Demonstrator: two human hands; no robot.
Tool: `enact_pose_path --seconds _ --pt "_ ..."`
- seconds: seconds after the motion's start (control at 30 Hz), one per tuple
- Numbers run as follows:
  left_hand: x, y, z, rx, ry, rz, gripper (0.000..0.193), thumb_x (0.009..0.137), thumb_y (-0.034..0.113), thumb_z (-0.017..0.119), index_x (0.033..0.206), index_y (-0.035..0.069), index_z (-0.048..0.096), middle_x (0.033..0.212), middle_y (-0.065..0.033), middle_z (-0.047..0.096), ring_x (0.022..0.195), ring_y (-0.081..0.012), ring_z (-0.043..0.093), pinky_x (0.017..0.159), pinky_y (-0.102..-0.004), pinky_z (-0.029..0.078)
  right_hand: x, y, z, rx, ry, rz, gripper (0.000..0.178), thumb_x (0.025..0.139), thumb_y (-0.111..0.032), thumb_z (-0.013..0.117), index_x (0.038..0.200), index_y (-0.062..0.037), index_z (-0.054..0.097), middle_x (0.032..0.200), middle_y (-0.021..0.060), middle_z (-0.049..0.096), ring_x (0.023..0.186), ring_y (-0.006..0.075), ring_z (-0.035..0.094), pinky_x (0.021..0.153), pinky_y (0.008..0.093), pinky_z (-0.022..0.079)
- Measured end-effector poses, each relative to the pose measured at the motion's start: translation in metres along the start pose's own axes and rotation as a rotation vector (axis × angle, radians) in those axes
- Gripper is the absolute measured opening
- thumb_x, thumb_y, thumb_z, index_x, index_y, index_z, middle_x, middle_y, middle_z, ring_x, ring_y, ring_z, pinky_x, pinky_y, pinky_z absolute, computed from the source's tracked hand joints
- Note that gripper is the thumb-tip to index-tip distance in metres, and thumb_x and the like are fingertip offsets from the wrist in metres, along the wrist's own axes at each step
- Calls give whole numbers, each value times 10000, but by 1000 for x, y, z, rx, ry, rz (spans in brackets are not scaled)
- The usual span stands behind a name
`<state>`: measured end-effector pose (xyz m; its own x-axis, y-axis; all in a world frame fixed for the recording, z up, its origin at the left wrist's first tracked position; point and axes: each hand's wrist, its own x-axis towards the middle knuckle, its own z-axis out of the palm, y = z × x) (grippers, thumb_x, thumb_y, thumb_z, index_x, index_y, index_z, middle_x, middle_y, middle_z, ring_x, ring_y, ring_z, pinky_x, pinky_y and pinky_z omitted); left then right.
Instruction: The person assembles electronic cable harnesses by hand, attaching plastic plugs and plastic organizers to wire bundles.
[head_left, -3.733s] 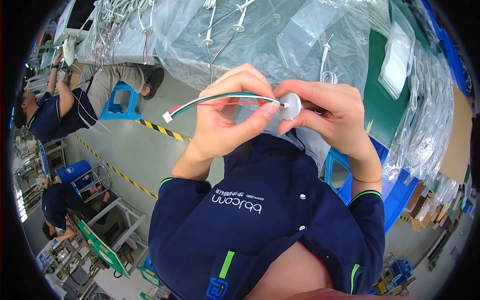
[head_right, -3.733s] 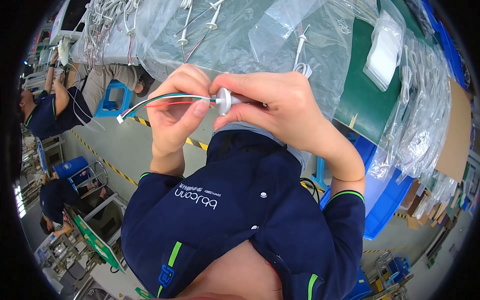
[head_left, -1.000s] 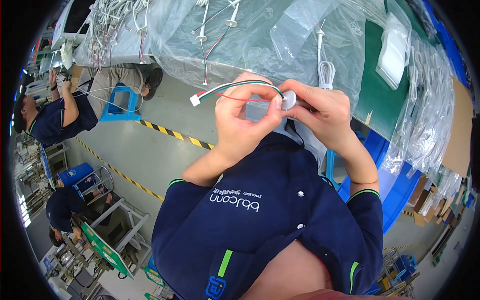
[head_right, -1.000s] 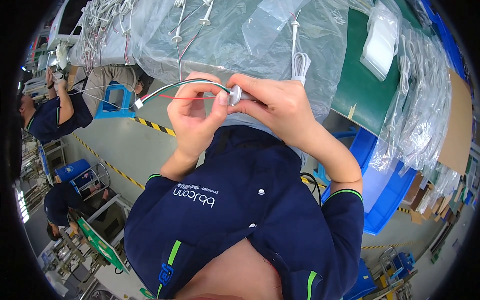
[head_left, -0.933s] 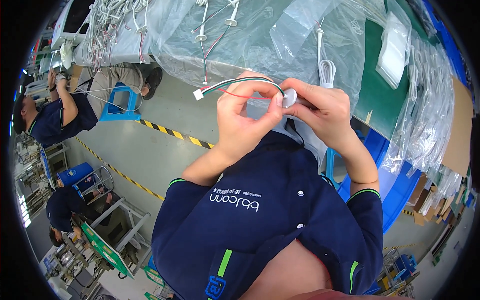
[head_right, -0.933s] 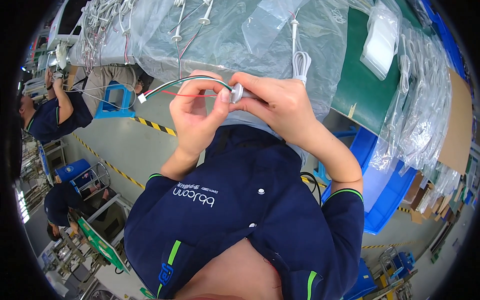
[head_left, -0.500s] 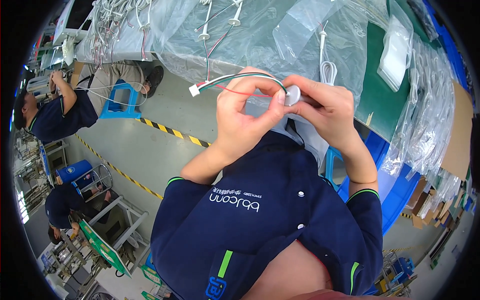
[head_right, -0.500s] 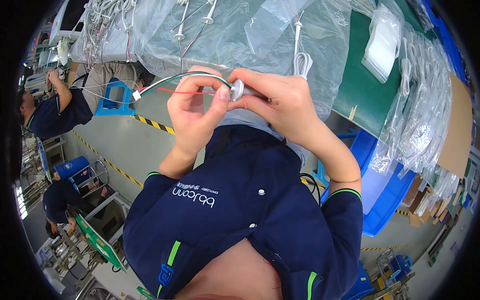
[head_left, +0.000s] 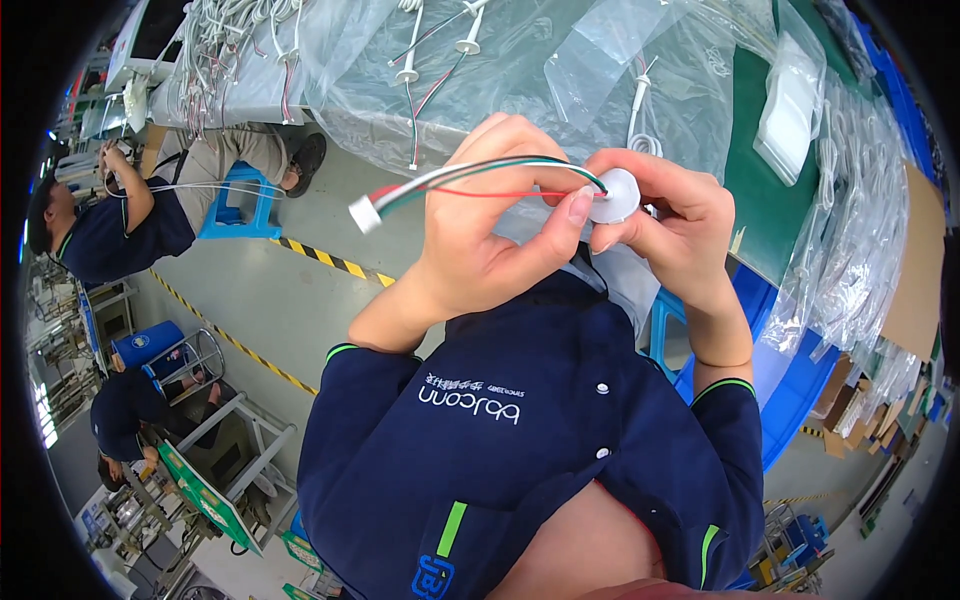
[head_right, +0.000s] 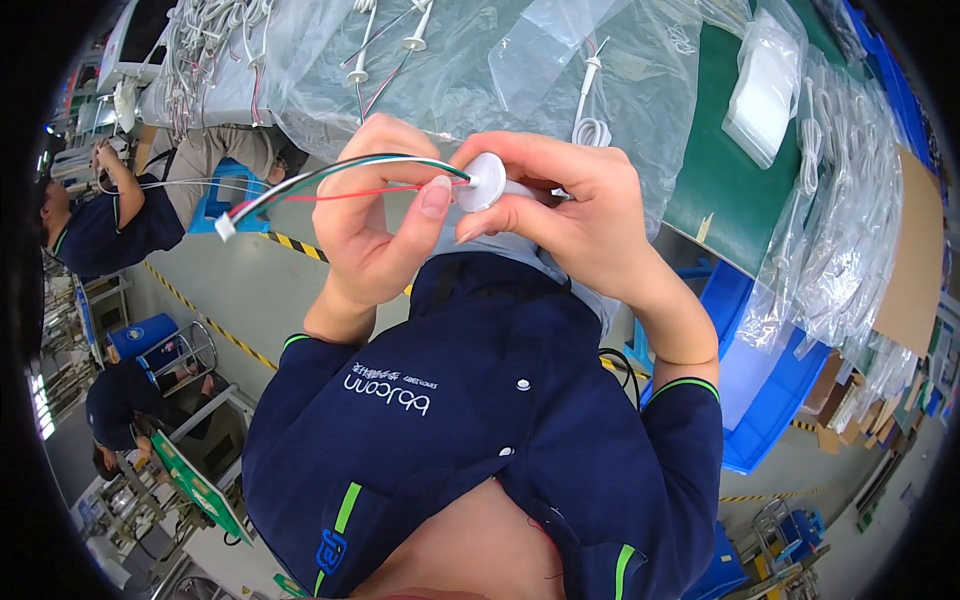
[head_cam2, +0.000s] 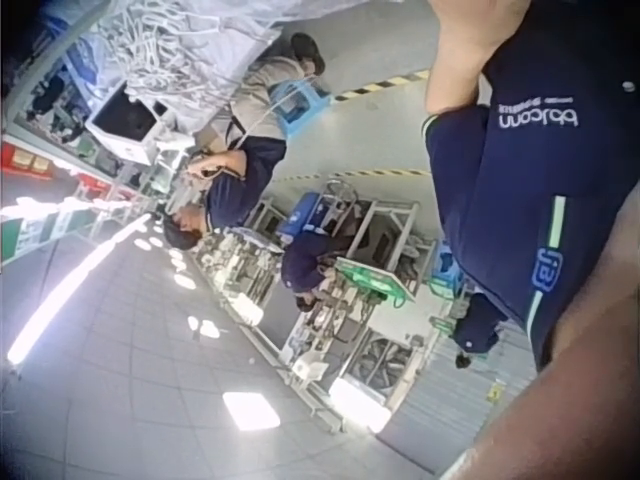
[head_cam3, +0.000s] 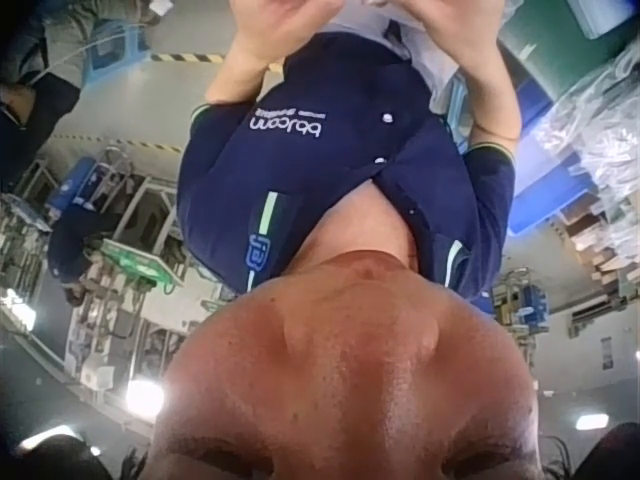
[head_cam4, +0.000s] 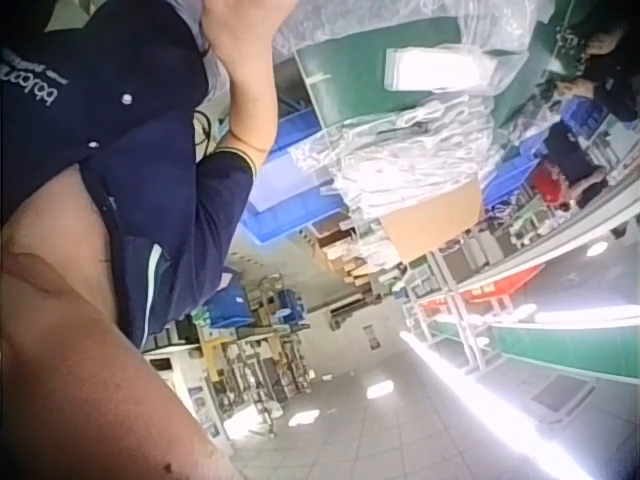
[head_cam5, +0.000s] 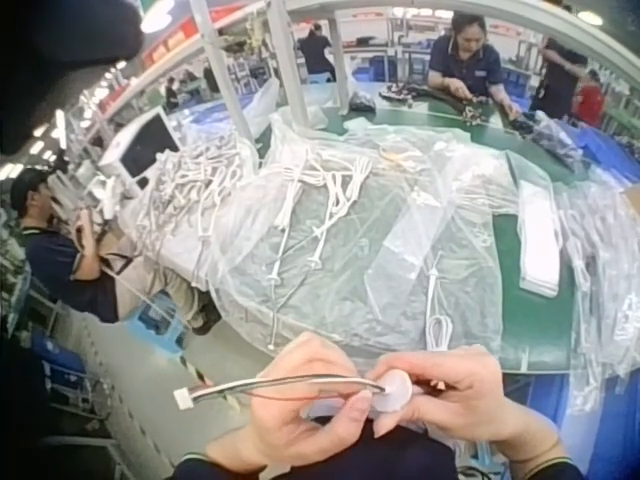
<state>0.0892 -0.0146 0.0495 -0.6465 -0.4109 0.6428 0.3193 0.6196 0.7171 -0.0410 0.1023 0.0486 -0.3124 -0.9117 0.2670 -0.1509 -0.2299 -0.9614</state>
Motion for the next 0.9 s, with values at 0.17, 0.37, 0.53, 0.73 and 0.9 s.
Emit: enact_pose_path --seconds 0.17,0.37,0.53,0.73,0.9 --pt "0 0 -1 -18 20 7 92 643 15 668 727 26 631 682 -57 561 606 -175 506 569 -277 370 1 -2 -2 -71 -67 7 310 693 -93 752 970 -12 638 749 25 642 668 49 595 550 171 447" --pt "-1 -1 -2 12 14 18 130 595 1 678 709 32 624 680 -54 568 606 -168 515 559 -272 380 1 -1 0 21 -84 2 302 707 -67 737 977 13 631 768 40 644 675 58 593 586 188 470" --pt "-3 2 0 0 40 -20 142 585 -24 678 696 38 616 671 -53 575 603 -170 522 556 -271 389 -1 -3 -3 78 -117 57 296 723 -43 719 992 32 622 793 55 649 682 74 608 603 194 488" --pt "-5 4 -2 36 -8 -1 128 594 -23 671 691 36 613 679 -58 576 608 -180 523 563 -277 395 -2 -3 -3 259 -150 162 283 746 -8 689 1010 54 608 807 76 647 698 106 626 608 207 510" --pt "-6 7 -1 -3 40 59 170 589 -27 679 741 32 634 699 -54 579 633 -190 537 579 -280 401 -4 -3 -3 308 -184 150 300 762 29 657 1052 66 585 802 88 645 693 112 627 594 207 509"
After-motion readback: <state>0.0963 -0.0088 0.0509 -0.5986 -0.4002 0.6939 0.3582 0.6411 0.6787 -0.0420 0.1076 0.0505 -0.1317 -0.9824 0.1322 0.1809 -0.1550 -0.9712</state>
